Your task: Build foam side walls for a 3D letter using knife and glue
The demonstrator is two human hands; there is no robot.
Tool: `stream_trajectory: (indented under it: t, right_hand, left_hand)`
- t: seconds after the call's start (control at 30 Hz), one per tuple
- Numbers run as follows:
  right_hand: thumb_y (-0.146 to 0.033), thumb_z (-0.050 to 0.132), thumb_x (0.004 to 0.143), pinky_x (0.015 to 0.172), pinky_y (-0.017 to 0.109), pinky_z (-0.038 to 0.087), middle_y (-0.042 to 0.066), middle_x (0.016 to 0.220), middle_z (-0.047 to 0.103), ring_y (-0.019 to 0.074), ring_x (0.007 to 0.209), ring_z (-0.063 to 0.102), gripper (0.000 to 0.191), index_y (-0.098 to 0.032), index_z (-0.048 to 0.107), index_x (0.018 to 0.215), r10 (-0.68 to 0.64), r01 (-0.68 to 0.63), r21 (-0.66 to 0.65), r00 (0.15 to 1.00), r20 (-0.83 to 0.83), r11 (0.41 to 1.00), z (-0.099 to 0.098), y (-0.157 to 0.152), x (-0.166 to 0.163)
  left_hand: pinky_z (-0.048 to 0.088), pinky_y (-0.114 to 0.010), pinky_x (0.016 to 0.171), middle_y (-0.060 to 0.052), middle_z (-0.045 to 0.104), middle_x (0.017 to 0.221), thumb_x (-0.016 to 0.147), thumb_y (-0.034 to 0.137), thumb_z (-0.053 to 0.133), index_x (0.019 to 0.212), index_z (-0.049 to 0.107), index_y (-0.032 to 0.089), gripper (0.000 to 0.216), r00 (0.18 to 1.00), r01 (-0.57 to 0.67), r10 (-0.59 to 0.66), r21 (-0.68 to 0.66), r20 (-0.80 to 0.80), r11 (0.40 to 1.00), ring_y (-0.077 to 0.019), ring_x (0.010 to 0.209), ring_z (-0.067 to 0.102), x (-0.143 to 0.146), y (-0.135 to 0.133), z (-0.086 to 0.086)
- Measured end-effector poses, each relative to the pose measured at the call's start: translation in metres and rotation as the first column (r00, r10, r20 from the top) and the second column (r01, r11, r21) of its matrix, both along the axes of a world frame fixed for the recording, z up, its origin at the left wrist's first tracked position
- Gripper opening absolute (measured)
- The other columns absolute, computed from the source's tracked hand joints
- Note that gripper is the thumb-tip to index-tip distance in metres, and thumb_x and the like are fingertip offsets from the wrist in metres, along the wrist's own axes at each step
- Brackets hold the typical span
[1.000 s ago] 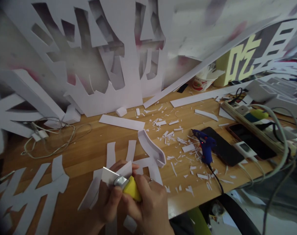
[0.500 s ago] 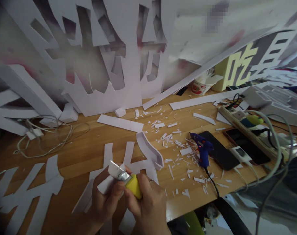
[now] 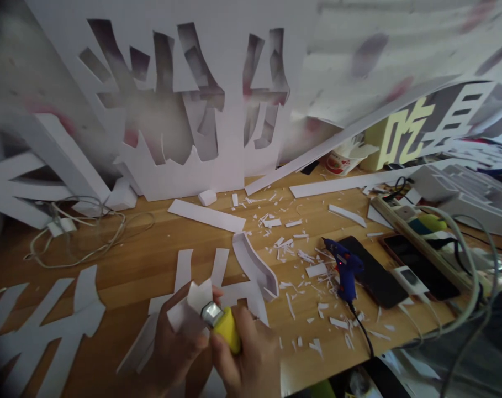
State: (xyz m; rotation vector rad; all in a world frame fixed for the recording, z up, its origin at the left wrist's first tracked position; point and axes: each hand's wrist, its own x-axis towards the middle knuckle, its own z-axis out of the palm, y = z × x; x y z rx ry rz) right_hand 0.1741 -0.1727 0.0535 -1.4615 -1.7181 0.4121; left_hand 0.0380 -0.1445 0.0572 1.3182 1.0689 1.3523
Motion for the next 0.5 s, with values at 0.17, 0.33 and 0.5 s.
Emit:
stream_trajectory:
  t: [0.17, 0.33, 0.5]
  right_hand:
    - [-0.053, 0.037, 0.099, 0.042, 0.022, 0.039, -0.002, 0.056, 0.061, 0.0134, 0.042, 0.057, 0.041, -0.022, 0.06, 0.085, 0.108, -0.117, 0.102, 0.99, 0.087, 0.988, -0.0003, 0.0009, -0.0038]
    - [-0.056, 0.036, 0.099, 0.041, 0.022, 0.037, -0.001, 0.056, 0.061, 0.0127, 0.041, 0.054, 0.046, -0.02, 0.06, 0.083, 0.048, -0.05, 0.043, 0.997, 0.055, 0.998, -0.0048, -0.0031, -0.0053]
    - [-0.058, 0.036, 0.098, 0.042, 0.023, 0.037, 0.0, 0.059, 0.061, 0.0129, 0.042, 0.055, 0.047, -0.019, 0.061, 0.085, -0.027, 0.021, 0.07, 0.995, 0.091, 0.997, -0.0066, -0.0039, -0.0047]
  left_hand:
    - [0.052, -0.03, 0.069, -0.008, 0.062, 0.089, 0.086, 0.064, 0.054, 0.1, 0.067, 0.02, 0.049, 0.99, 0.11, -0.107, 0.035, -0.088, 0.993, -0.0189, 0.076, 0.061, -0.0029, 0.0001, 0.0045]
    - [0.05, -0.028, 0.067, -0.008, 0.061, 0.086, 0.088, 0.059, 0.053, 0.093, 0.066, 0.018, 0.043, 0.984, 0.17, -0.168, 0.017, -0.064, 0.985, -0.0186, 0.077, 0.06, -0.0036, 0.001, 0.0063]
    - [0.047, -0.024, 0.062, -0.008, 0.062, 0.088, 0.087, 0.051, 0.06, 0.096, 0.067, 0.017, 0.036, 0.978, 0.206, -0.207, -0.086, -0.007, 0.975, -0.0172, 0.075, 0.061, -0.0036, -0.0041, 0.0018]
